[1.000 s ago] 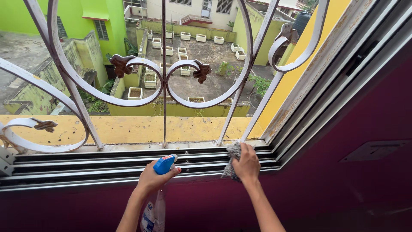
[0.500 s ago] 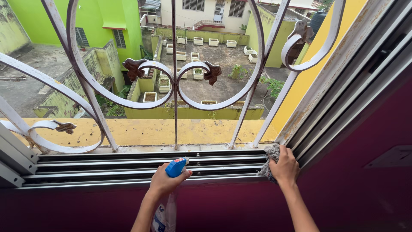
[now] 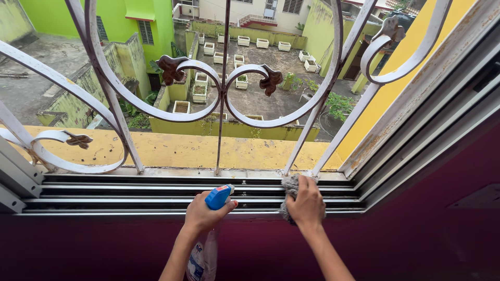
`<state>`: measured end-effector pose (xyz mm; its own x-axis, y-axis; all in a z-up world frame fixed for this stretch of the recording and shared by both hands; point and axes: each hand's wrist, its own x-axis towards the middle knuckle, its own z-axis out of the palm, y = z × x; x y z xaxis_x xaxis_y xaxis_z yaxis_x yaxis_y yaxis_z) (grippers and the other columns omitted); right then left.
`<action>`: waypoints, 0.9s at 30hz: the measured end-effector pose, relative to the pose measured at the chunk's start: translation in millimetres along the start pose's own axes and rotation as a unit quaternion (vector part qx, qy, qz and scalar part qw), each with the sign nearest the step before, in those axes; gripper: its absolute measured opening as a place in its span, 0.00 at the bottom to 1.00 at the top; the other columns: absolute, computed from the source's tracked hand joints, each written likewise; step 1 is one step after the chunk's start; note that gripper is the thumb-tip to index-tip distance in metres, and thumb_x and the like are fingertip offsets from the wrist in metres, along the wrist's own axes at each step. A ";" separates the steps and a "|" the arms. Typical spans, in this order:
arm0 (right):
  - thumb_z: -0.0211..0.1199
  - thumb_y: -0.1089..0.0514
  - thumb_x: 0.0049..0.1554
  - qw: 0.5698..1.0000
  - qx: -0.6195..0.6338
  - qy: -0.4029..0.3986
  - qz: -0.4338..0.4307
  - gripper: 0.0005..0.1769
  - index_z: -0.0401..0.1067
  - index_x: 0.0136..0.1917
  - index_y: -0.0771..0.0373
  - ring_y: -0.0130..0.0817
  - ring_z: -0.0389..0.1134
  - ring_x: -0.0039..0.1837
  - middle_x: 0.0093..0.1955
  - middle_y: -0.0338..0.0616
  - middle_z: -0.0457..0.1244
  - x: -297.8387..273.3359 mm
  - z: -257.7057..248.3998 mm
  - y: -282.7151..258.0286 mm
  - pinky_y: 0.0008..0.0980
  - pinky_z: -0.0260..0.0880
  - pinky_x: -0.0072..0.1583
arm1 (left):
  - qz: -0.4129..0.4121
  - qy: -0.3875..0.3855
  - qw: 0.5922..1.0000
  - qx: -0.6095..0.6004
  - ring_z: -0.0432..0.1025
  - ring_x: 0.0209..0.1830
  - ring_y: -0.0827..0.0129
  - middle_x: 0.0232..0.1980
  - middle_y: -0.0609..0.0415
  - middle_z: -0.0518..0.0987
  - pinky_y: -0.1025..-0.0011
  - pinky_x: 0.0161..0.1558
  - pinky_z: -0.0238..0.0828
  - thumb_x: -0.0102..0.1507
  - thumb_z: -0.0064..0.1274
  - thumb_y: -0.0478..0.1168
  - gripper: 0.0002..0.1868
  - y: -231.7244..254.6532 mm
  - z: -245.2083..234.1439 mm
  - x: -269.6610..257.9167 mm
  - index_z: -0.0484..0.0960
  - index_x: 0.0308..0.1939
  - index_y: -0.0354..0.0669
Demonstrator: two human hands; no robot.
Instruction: The person cleans the metal tracks and frames of a sliding window using a spray bottle and a cloth, wiping away dirt from the grooves and edges.
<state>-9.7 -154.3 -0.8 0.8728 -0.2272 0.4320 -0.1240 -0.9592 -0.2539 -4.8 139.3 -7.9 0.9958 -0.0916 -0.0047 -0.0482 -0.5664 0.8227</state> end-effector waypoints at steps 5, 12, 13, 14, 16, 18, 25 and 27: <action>0.70 0.57 0.47 1.000 0.005 -0.015 -0.003 0.31 0.69 0.64 0.61 0.52 0.71 0.62 0.65 0.54 0.64 -13.9 -1.8 -61.1 0.47 0.78 0.57 | 0.010 0.003 0.999 0.036 0.80 0.26 0.65 0.23 0.57 0.83 0.65 0.35 0.76 0.50 0.62 0.68 0.25 10.5 -4.3 -7.0 0.86 0.24 0.52; 0.69 0.57 0.47 1.000 -0.002 0.000 0.007 0.30 0.69 0.63 0.60 0.50 0.72 0.60 0.63 0.53 0.65 -13.7 -1.5 -71.0 0.46 0.79 0.55 | 0.051 -0.057 0.993 0.090 0.77 0.25 0.62 0.22 0.52 0.80 0.63 0.37 0.75 0.53 0.63 0.64 0.27 12.5 -18.0 -11.1 0.82 0.22 0.43; 0.69 0.56 0.48 1.000 -0.003 -0.002 0.009 0.29 0.69 0.63 0.60 0.50 0.72 0.59 0.63 0.53 0.65 -14.1 -0.1 -71.0 0.46 0.79 0.54 | 0.049 -0.072 0.992 0.091 0.78 0.25 0.61 0.22 0.52 0.80 0.63 0.37 0.75 0.53 0.63 0.63 0.27 11.6 -21.2 -10.4 0.82 0.22 0.42; 0.69 0.57 0.47 1.000 0.000 0.002 0.006 0.30 0.69 0.63 0.60 0.50 0.72 0.59 0.62 0.53 0.65 -15.9 0.2 -69.8 0.46 0.79 0.54 | 0.045 -0.087 0.991 0.091 0.78 0.25 0.61 0.22 0.51 0.80 0.62 0.37 0.75 0.54 0.62 0.63 0.27 11.6 -22.4 -9.8 0.82 0.22 0.41; 0.70 0.57 0.46 1.000 0.006 0.009 -0.002 0.30 0.69 0.63 0.60 0.51 0.72 0.59 0.61 0.53 0.66 -18.0 1.2 -68.5 0.46 0.79 0.54 | 0.045 -0.098 0.991 0.083 0.78 0.26 0.61 0.24 0.51 0.81 0.62 0.38 0.75 0.53 0.63 0.61 0.26 11.5 -24.5 -6.8 0.82 0.23 0.40; 0.68 0.59 0.47 1.000 0.009 0.000 0.015 0.30 0.69 0.64 0.59 0.50 0.73 0.58 0.63 0.52 0.66 -14.7 3.9 -68.1 0.45 0.80 0.52 | 0.050 -0.092 0.992 0.070 0.78 0.28 0.62 0.27 0.51 0.82 0.62 0.39 0.75 0.52 0.65 0.59 0.23 8.5 -24.6 -6.3 0.83 0.25 0.42; 0.70 0.60 0.46 1.000 0.010 -0.002 0.014 0.32 0.69 0.64 0.60 0.51 0.73 0.57 0.63 0.54 0.65 -18.4 4.4 -88.2 0.44 0.80 0.52 | 0.119 -0.085 0.972 -0.182 0.80 0.28 0.72 0.28 0.51 0.85 0.70 0.37 0.78 0.54 0.66 0.46 0.13 -24.7 -53.1 -14.2 0.84 0.27 0.41; 0.70 0.59 0.47 0.999 0.014 -0.029 0.012 0.31 0.68 0.64 0.61 0.51 0.73 0.57 0.63 0.54 0.65 -22.2 6.0 -112.9 0.43 0.80 0.53 | 0.118 -0.065 0.954 -0.267 0.84 0.32 0.77 0.30 0.55 0.88 0.73 0.40 0.82 0.54 0.64 0.43 0.09 -44.3 -78.1 -16.8 0.84 0.28 0.42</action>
<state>-12.3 -39.9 13.1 0.8961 -0.2390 0.3740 -0.1325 -0.9482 -0.2886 -13.3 229.8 0.1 0.9420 -0.2860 0.1754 -0.1894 -0.0218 0.9817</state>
